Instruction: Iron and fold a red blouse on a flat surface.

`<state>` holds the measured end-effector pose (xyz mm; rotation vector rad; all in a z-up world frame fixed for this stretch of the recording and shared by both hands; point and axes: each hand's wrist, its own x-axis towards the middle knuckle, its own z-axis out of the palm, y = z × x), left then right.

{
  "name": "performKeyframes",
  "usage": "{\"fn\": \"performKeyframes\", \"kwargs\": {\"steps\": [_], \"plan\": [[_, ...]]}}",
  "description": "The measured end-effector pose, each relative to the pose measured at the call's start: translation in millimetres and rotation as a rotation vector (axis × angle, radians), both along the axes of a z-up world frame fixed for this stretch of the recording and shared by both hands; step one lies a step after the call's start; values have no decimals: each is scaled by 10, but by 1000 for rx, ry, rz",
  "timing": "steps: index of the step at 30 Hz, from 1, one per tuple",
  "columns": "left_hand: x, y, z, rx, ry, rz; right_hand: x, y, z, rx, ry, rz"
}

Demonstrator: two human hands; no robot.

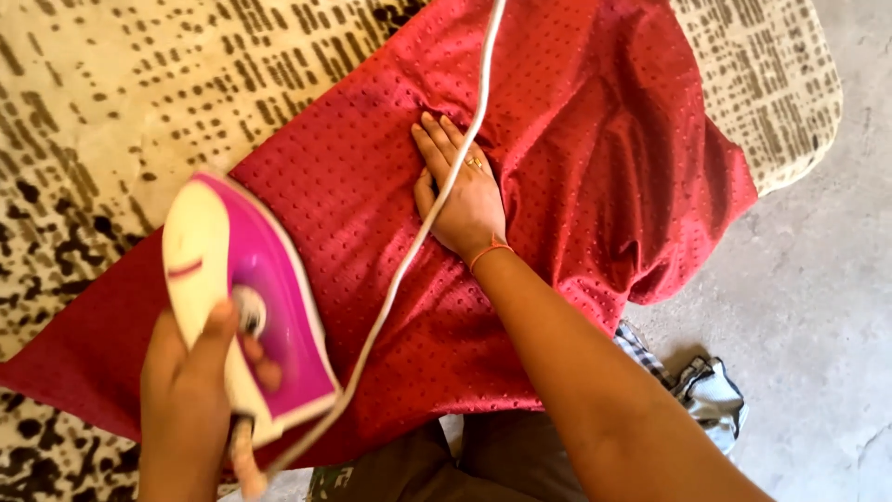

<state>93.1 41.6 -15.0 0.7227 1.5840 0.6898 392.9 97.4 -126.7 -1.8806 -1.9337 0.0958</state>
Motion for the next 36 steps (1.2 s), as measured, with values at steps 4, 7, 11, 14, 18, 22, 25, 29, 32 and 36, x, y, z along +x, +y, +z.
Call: {"fn": "performKeyframes", "kwargs": {"steps": [4, 7, 11, 14, 18, 22, 25, 29, 32, 36], "plan": [[244, 235, 64, 29, 19, -24, -10, -13, -1, -1, 9, -11], [330, 97, 62, 42, 14, -52, -16, 8, 22, 12, 14, -16], [445, -181, 62, -30, -31, -112, -8, 6, 53, -1, 27, -13], [573, -24, 104, -43, -37, -133, -5, -9, -1, -5, 49, -18], [725, 480, 11, 53, -106, -233, 5, 1, -99, 14, 131, -51], [856, 589, 14, 71, -169, -310, 18, -27, -146, 47, 191, -76], [786, 404, -11, 82, -120, -337, 51, 4, -120, 36, 212, -57], [724, 184, 32, -4, -18, -388, 67, -9, -97, -22, 213, -1], [805, 338, 52, 54, 88, -434, 68, -31, -104, -19, 212, 2], [1048, 780, 77, 134, 73, -442, 69, -29, -128, -21, 198, -2]]}}
